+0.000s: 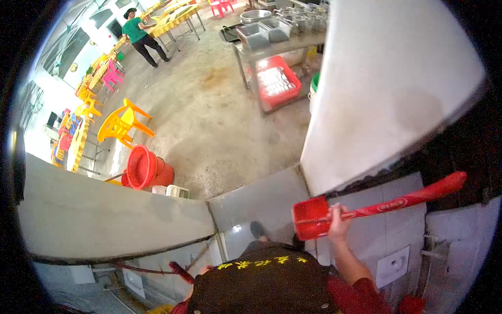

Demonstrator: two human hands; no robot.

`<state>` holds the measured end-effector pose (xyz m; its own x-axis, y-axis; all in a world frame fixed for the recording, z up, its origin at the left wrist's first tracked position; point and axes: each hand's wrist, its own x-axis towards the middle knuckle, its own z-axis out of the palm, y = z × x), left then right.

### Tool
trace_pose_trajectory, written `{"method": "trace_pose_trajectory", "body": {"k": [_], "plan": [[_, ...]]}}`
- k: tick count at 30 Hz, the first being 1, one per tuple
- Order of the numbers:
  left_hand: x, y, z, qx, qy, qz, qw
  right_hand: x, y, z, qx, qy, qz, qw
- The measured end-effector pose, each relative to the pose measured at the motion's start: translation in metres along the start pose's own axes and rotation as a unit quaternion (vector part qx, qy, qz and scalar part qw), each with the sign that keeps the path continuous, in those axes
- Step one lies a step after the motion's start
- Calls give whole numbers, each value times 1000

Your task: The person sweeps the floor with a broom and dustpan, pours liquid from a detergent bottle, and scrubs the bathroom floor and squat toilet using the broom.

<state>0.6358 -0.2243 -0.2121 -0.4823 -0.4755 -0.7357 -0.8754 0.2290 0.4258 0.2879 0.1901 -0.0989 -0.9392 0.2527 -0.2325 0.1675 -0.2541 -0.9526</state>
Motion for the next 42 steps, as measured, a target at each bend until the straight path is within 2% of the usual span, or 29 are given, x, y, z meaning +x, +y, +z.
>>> {"method": "trace_pose_trajectory", "body": {"k": [2, 7, 9, 11, 13, 15, 17, 19, 20, 21, 22, 23, 24, 28, 30, 32, 35, 36, 37, 40, 42], "plan": [[27, -3, -16, -23, -8, -7, 1000, 5, 18, 59, -2, 7, -16, 1000], [103, 60, -66, -137, 118, 55, 982, 30, 30, 186, 46, -66, 27, 996], [133, 91, -90, -152, 124, 88, 977, 58, 43, 224, 16, -114, 14, 993], [137, 135, -111, -210, 103, 107, 966, 99, 47, 256, 68, -200, -5, 977], [165, 138, -117, -180, 117, 130, 968, 139, 38, 288, 97, -213, 9, 972], [182, 136, -115, -151, 134, 155, 967, 179, 35, 318, 67, -212, 23, 975], [190, 130, -109, -115, 142, 88, 979, 217, 39, 345, 42, -210, 37, 976], [193, 115, -99, -104, 125, 64, 985, 261, 49, 368, 119, -139, 101, 978], [188, 106, -92, -94, 110, 37, 989, 289, 58, 374, 119, -140, 101, 978], [184, 103, -86, -84, 95, 9, 992, 325, 70, 379, 118, -95, 94, 984], [168, 110, -77, -120, 132, -41, 983, 361, 79, 386, 120, -49, 88, 988], [167, 91, -75, -107, 48, -92, 989, 396, 86, 386, 126, -22, 86, 988], [187, 40, -82, -141, -123, -17, 982, 433, 92, 383, 128, -15, 94, 987], [156, 110, -50, -85, -38, -112, 989, 550, 84, 364, 134, 45, 129, 982], [160, 172, -55, -74, -18, -115, 991, 608, 88, 346, 187, 5, 166, 968], [169, 230, -65, -71, -1, -107, 992, 637, 68, 341, 175, -13, 189, 966], [189, 303, -79, -69, 12, -104, 992, 672, 70, 343, 120, 63, 122, 983], [194, 325, -85, -64, 2, -115, 991, 682, 85, 337, 121, 66, 127, 982], [207, 316, -79, -53, 95, -26, 994, 697, 118, 321, 27, 57, 130, 989], [223, 353, -83, -104, 118, -14, 988, 715, 243, 304, -172, 82, 115, 975], [216, 402, -95, -39, 92, -40, 994, 717, 316, 300, -326, 113, 150, 927]]}}
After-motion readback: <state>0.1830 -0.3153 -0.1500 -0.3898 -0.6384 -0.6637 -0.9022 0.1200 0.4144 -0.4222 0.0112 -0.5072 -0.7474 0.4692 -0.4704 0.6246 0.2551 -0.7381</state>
